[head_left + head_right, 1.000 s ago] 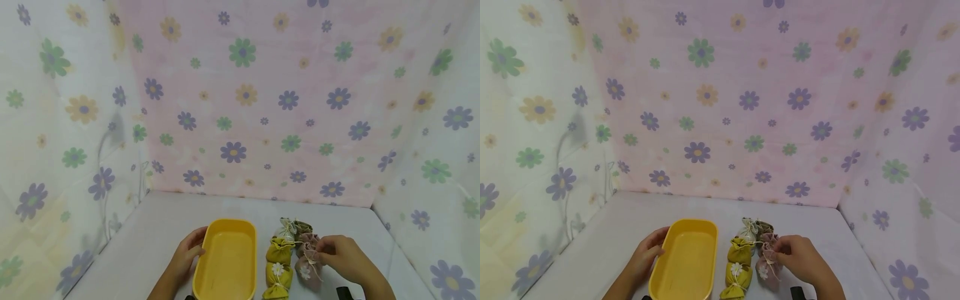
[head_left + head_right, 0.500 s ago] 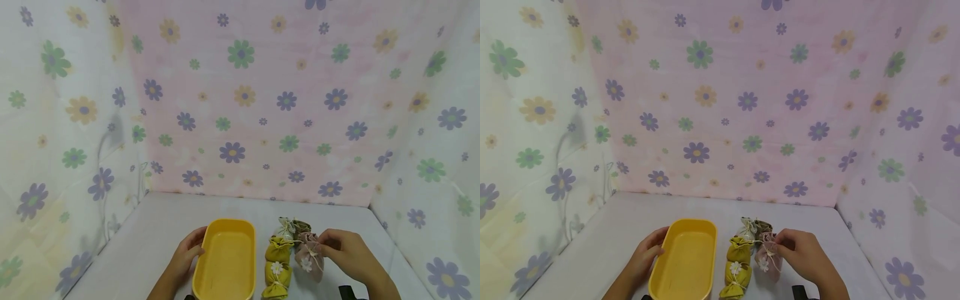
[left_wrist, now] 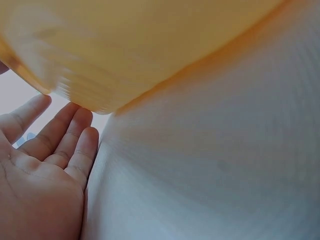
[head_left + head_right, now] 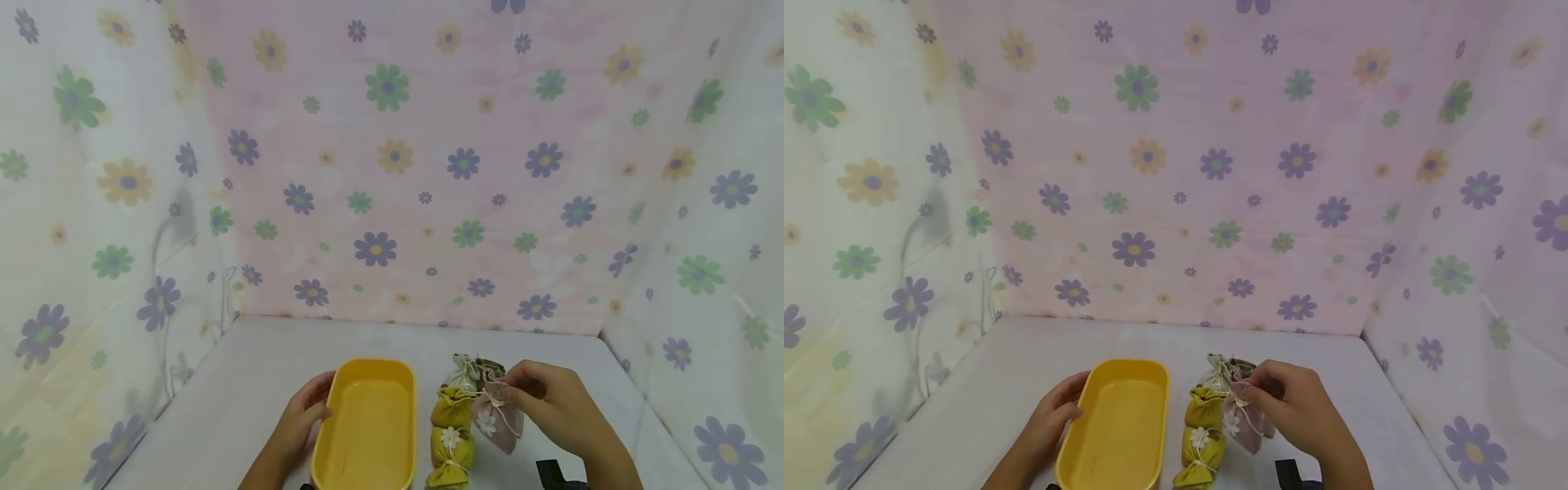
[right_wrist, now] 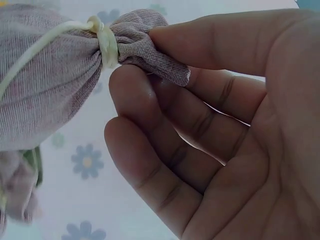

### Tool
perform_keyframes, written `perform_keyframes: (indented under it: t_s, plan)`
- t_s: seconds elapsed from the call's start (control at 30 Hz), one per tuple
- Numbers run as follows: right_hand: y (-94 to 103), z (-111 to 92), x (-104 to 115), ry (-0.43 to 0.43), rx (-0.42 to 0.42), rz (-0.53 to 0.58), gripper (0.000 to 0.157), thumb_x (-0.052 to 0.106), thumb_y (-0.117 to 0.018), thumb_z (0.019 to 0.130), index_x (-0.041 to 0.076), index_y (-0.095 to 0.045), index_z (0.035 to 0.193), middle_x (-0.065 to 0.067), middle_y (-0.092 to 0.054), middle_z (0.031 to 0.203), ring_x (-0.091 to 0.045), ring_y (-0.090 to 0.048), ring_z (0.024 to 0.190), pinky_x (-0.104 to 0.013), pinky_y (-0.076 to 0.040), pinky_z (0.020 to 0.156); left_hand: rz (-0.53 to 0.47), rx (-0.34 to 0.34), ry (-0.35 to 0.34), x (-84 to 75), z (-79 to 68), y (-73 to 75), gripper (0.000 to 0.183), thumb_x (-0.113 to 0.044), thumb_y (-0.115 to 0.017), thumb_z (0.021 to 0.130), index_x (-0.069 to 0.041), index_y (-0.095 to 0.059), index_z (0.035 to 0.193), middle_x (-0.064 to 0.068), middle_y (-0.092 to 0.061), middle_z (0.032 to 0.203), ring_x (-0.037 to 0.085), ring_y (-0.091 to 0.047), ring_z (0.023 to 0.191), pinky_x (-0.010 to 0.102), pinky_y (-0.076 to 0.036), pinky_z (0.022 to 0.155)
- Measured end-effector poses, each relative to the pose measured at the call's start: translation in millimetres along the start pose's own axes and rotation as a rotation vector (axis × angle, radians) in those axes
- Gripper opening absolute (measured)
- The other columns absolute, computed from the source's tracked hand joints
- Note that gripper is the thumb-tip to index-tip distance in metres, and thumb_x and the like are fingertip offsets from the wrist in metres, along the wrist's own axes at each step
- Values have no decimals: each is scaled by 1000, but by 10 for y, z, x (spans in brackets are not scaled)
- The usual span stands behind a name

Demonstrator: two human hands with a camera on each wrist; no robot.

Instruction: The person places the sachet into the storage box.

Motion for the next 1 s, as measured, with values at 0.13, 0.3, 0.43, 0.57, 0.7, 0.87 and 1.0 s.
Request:
perform_keyframes:
  t_s: [0.13, 0.3, 0.43, 0.57, 0.7, 0.87, 1.0]
  plan:
    - [-33, 66, 124, 58, -25, -5, 6, 24, -73, 98, 29, -71, 95, 12, -71, 85, -10, -67, 67, -26, -56, 61, -29, 13, -19, -3, -2, -22, 62, 2, -61, 85, -12, -56, 146, 9, -58, 149, 26, -56, 135, 18, -50, 100]
    - [-72, 90, 217, 86, -37, 16, 6, 24, -73, 98, 28, -71, 95, 13, -71, 86, -8, -67, 68, -27, -57, 62, -38, 13, -31, 5, -1, -57, 62, 3, -61, 84, -9, -56, 145, 12, -59, 148, 28, -57, 134, 19, -51, 100]
    - [-125, 99, 257, 125, -55, 38, 5, 23, -73, 98, 27, -71, 94, 12, -71, 86, -8, -67, 67, -27, -56, 60, -38, 29, -34, -23, -6, -73, 63, 2, -62, 84, -8, -54, 146, 13, -58, 149, 32, -54, 137, 18, -49, 101]
    - [-215, 129, 302, 163, -68, 77, 4, 23, -72, 98, 26, -71, 95, 11, -71, 87, -9, -68, 68, -27, -57, 59, -35, 23, -23, -47, -17, -47, 64, 2, -62, 84, -9, -54, 146, 13, -57, 149, 34, -52, 139, 17, -48, 101]
    - [-308, 176, 356, 191, -91, 89, 5, 22, -73, 98, 26, -71, 96, 11, -71, 87, -9, -67, 67, -26, -57, 57, -24, 17, -20, -53, -16, -18, 64, 2, -62, 84, -9, -54, 146, 13, -57, 149, 33, -52, 139, 16, -48, 100]
    - [-438, 285, 441, 232, -69, 80, 6, 21, -73, 97, 27, -71, 97, 13, -72, 89, -8, -68, 71, -26, -59, 62, -10, 36, -23, -42, -11, -5, 63, 2, -60, 86, -9, -53, 148, 13, -56, 150, 32, -52, 139, 18, -48, 102]
    - [-548, 414, 537, 256, 5, 71, 9, 19, -73, 98, 28, -71, 98, 13, -71, 90, -8, -69, 74, -27, -60, 65, -15, 48, -19, -40, -4, -3, 64, 3, -59, 86, -7, -50, 149, 14, -54, 152, 34, -51, 141, 22, -48, 106]
Point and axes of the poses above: each hand's wrist, its own z-axis towards the middle knuckle, its own y-axis out of the back of the hand, x = y × z, the point moved 5 cm from there along z, towards the middle knuckle
